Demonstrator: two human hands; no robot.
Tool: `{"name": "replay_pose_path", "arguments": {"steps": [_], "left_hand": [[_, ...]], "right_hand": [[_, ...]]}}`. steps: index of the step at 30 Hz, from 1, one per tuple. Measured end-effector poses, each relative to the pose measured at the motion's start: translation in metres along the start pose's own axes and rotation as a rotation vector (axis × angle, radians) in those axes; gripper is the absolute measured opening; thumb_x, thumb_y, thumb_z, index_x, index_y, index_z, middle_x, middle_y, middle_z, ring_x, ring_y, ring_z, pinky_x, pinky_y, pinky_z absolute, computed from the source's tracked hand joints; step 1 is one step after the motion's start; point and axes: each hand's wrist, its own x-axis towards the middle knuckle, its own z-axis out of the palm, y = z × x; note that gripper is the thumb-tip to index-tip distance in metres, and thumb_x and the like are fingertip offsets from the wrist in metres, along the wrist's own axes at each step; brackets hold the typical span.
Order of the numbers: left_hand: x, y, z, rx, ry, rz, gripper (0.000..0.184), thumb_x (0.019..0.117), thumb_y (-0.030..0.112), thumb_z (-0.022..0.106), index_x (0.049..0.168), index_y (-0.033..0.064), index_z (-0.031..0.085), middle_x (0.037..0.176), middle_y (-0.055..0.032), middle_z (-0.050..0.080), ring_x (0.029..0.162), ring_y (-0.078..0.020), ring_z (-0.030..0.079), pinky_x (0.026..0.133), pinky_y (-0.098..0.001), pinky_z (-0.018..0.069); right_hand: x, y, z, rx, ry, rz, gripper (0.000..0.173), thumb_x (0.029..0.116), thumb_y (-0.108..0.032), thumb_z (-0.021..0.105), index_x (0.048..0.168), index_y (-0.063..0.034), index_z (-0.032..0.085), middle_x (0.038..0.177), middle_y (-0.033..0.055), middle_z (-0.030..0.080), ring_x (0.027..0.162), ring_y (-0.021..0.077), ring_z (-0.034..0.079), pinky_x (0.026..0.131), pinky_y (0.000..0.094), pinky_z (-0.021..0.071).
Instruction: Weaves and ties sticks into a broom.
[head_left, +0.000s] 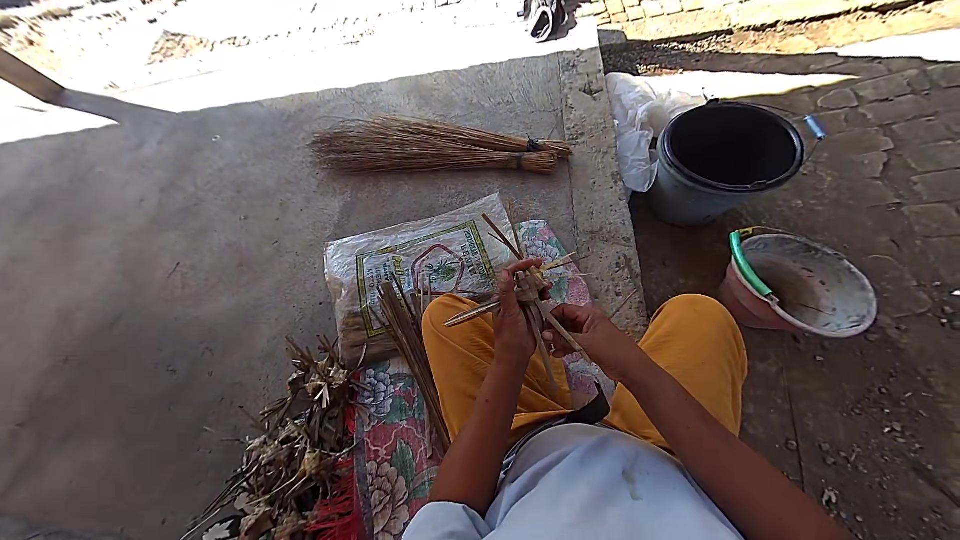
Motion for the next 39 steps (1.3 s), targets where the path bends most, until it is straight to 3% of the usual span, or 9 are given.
{"name": "replay_pose_path", "arguments": {"steps": [7, 12, 19, 24, 27, 30, 33, 36, 39], "left_hand": [[0.001, 0.003, 0.0, -0.009, 0.022, 0.02, 0.048, 0.1105, 0.044, 0.031, 0.121, 0.0128, 0.066, 0.122, -0.0073, 0.069, 0.088, -0.0125, 0.069, 0.078, -0.0264, 0.0585], [-0.004, -0.005, 0.0, 0.066, 0.0, 0.006, 0.044, 0.1108, 0.039, 0.034, 0.123, 0.0122, 0.066, 0.122, -0.0063, 0.07, 0.09, -0.0111, 0.069, 0.081, -0.0259, 0.0579], [-0.005, -0.013, -0.006, -0.048, 0.029, 0.026, 0.016, 0.1012, 0.03, 0.063, 0.104, 0.0159, 0.069, 0.116, -0.0069, 0.073, 0.089, -0.0111, 0.071, 0.074, -0.0241, 0.0587], [0.001, -0.005, -0.016, -0.27, -0.08, -0.13, 0.034, 0.0959, 0.055, 0.06, 0.1, 0.0235, 0.072, 0.109, -0.006, 0.074, 0.07, -0.0085, 0.066, 0.06, -0.0214, 0.0535], [0.011, 0.007, -0.027, -0.443, -0.273, -0.223, 0.047, 0.0899, 0.069, 0.057, 0.107, 0.0275, 0.073, 0.111, -0.0073, 0.073, 0.061, -0.0081, 0.062, 0.054, -0.0203, 0.0503], [0.013, 0.013, -0.03, -0.569, -0.393, -0.318, 0.043, 0.0904, 0.061, 0.064, 0.11, 0.0248, 0.074, 0.113, -0.0089, 0.072, 0.06, -0.0083, 0.062, 0.053, -0.0195, 0.0498], [0.011, 0.011, -0.029, -0.6, -0.472, -0.399, 0.04, 0.0927, 0.057, 0.065, 0.113, 0.0234, 0.073, 0.116, -0.0098, 0.072, 0.061, -0.0079, 0.063, 0.053, -0.0182, 0.05], [0.008, 0.01, -0.032, -0.503, -0.556, -0.405, 0.028, 0.0953, 0.04, 0.069, 0.12, 0.0258, 0.071, 0.122, -0.0109, 0.07, 0.064, -0.0058, 0.062, 0.054, -0.0171, 0.0481], [0.007, 0.019, -0.035, -0.327, -0.533, -0.427, 0.014, 0.0908, 0.024, 0.076, 0.102, 0.0263, 0.068, 0.114, -0.0098, 0.072, 0.061, -0.0033, 0.061, 0.053, -0.016, 0.0472]], "right_hand": [[0.001, 0.005, 0.001, -0.144, -0.053, 0.109, 0.014, 0.0985, -0.013, 0.067, 0.103, -0.0041, 0.057, 0.079, -0.0015, 0.062, 0.067, 0.0047, 0.063, 0.065, 0.0207, 0.0554], [0.0, -0.007, 0.004, 0.051, 0.005, -0.051, 0.007, 0.1005, -0.007, 0.062, 0.103, -0.0009, 0.064, 0.086, 0.0015, 0.069, 0.075, 0.0076, 0.067, 0.072, 0.0239, 0.0586], [0.001, 0.001, 0.005, 0.064, -0.029, -0.112, 0.015, 0.0936, 0.003, 0.062, 0.108, 0.0011, 0.065, 0.088, 0.0001, 0.07, 0.079, 0.0075, 0.068, 0.08, 0.0261, 0.0594], [-0.007, 0.0, 0.002, -0.106, -0.146, -0.13, 0.023, 0.0966, -0.004, 0.061, 0.119, -0.0007, 0.063, 0.08, -0.0059, 0.065, 0.068, 0.002, 0.062, 0.069, 0.0194, 0.0543], [-0.012, -0.005, -0.002, -0.163, 0.038, -0.199, 0.014, 0.0998, -0.011, 0.061, 0.106, -0.001, 0.069, 0.082, -0.0031, 0.068, 0.068, 0.0036, 0.065, 0.065, 0.0213, 0.058], [-0.006, 0.002, -0.012, -0.334, 0.323, -0.432, 0.023, 0.0943, -0.012, 0.07, 0.112, 0.002, 0.07, 0.104, 0.0051, 0.071, 0.09, 0.0023, 0.066, 0.082, 0.0188, 0.0561], [0.001, 0.007, -0.018, -0.428, 0.356, -0.628, 0.023, 0.0889, -0.012, 0.076, 0.109, 0.0, 0.075, 0.117, 0.0073, 0.069, 0.113, 0.0068, 0.063, 0.101, 0.024, 0.0518], [0.001, 0.008, -0.018, -0.44, 0.298, -0.699, 0.013, 0.0914, -0.01, 0.072, 0.1, -0.0025, 0.077, 0.106, 0.0027, 0.07, 0.103, 0.0031, 0.064, 0.095, 0.0216, 0.0527], [-0.006, 0.008, -0.021, -0.439, 0.157, -0.637, 0.016, 0.0968, -0.008, 0.063, 0.102, 0.0025, 0.074, 0.099, 0.0033, 0.07, 0.092, -0.0011, 0.064, 0.087, 0.0175, 0.0536]]}}
